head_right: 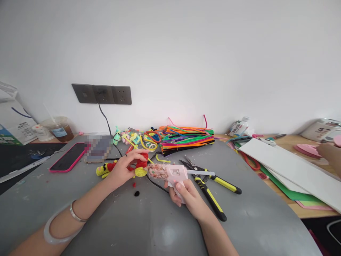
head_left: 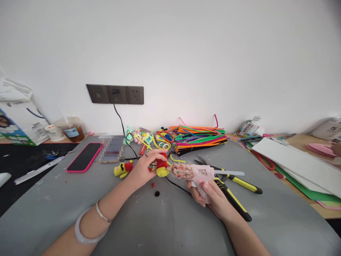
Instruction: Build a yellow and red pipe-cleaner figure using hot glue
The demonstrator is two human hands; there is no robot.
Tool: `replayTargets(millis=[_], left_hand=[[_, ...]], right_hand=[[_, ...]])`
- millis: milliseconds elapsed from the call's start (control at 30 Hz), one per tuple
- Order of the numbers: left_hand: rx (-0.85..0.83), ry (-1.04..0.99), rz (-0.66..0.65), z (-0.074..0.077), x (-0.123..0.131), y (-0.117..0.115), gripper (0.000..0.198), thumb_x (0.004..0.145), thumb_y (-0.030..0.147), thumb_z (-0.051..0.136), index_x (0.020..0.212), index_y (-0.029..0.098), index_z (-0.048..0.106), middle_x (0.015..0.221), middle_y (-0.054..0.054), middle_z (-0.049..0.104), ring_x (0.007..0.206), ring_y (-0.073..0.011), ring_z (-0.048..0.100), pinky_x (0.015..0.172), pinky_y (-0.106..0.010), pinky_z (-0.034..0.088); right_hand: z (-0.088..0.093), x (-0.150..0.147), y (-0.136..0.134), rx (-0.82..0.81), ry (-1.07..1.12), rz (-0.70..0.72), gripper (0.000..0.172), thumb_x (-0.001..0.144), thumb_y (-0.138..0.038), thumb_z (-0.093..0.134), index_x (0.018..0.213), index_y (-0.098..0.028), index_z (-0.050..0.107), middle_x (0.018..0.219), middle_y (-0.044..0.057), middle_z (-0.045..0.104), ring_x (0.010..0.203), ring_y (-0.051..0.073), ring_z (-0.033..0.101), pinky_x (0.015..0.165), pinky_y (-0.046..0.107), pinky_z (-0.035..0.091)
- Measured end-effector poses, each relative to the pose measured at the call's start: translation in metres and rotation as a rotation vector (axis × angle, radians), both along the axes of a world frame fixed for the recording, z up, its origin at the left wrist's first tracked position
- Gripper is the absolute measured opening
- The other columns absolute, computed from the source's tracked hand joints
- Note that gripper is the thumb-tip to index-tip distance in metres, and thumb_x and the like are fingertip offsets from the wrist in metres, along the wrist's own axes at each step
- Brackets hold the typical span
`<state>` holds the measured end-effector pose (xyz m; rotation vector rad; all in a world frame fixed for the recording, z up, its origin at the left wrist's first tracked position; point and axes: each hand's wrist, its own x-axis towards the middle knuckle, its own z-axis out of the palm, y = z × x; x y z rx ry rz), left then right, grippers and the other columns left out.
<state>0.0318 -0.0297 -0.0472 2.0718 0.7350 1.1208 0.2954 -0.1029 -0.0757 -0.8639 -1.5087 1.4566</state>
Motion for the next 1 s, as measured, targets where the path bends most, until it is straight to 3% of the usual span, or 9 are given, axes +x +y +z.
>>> replayTargets(millis=[467, 1000], left_hand=[[0.062, -0.007, 0.007, 0.0002, 0.001, 0.001, 0.029, 0.085, 0.005, 0.062, 0.107, 0.024, 0.064, 0.14, -0.013, 0.06, 0.125, -0.0261, 0.062, 0.102, -0.041, 0.052], [0.106, 0.032, 0.01, -0.0005, 0.0003, 0.0005, 0.026, 0.087, 0.006, 0.064, 0.107, 0.023, 0.063, 0.138, -0.014, 0.061, 0.122, -0.0252, 0.065, 0.103, -0.041, 0.053]], right_hand=[[-0.0033, 0.0006, -0.0004, 0.026, 0.069, 0.013, 0.054, 0.096, -0.067, 0.044, 0.093, -0.016, 0.064, 0.054, -0.007, 0.037, 0.046, 0.01, 0.028, 0.048, 0.028, 0.024], [-0.0048, 0.0006, -0.0006, 0.033, 0.076, 0.035, 0.052, 0.097, -0.065, 0.045, 0.093, -0.016, 0.063, 0.054, -0.007, 0.038, 0.047, 0.01, 0.028, 0.048, 0.027, 0.023]])
